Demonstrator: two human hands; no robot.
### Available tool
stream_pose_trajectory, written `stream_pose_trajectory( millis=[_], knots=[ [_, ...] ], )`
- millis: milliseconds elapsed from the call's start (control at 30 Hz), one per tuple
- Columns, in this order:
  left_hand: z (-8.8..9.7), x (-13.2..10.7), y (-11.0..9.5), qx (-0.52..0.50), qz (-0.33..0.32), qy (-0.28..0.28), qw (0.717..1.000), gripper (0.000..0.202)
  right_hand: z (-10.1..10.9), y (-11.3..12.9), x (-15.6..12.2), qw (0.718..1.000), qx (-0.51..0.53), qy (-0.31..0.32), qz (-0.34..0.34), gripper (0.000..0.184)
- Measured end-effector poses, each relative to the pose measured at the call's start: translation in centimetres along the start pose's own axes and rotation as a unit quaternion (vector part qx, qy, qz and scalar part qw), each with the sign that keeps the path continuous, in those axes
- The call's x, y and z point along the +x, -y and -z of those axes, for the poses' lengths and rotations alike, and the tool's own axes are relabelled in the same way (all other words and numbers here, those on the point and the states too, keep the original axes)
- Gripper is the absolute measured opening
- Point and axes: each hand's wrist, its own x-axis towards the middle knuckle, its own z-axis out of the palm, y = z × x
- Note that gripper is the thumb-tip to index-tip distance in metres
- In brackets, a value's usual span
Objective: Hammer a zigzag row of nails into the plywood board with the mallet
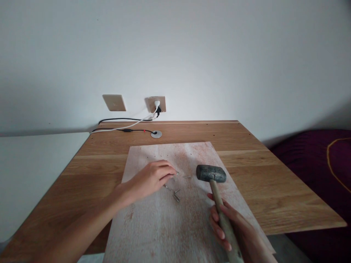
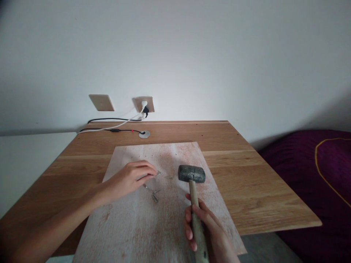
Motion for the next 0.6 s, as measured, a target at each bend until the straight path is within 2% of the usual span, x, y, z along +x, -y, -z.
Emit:
stream_pose_trajectory(
  millis=[100, 233, 467, 600],
  knots=[
    [0.8, 1.1, 0.1, -0.054, 0.039, -0.044, 0.997, 0.016, -0.3, -0.1, -0.1, 1.0, 0.003, -0.003, 0.005, 0.054],
    [0.9, 3.3, 0.6, -0.102, 0.075, -0.065, 0.99, 0.009, -0.7, 0.3, -0.4, 1.0, -0.008, 0.007, -0.003, 0.055],
    [-1.4, 9.0, 2.2, -0.164, 0.095, -0.038, 0.981, 0.004, -0.6, 1.6, -0.7, 0.999, -0.023, 0.0, -0.029, 0.046],
    [-3.0, 11.6, 2.7, -0.153, 0.081, -0.008, 0.985, 0.01, -0.1, 1.7, -0.9, 0.999, -0.028, -0.033, -0.003, 0.046]
  ],
)
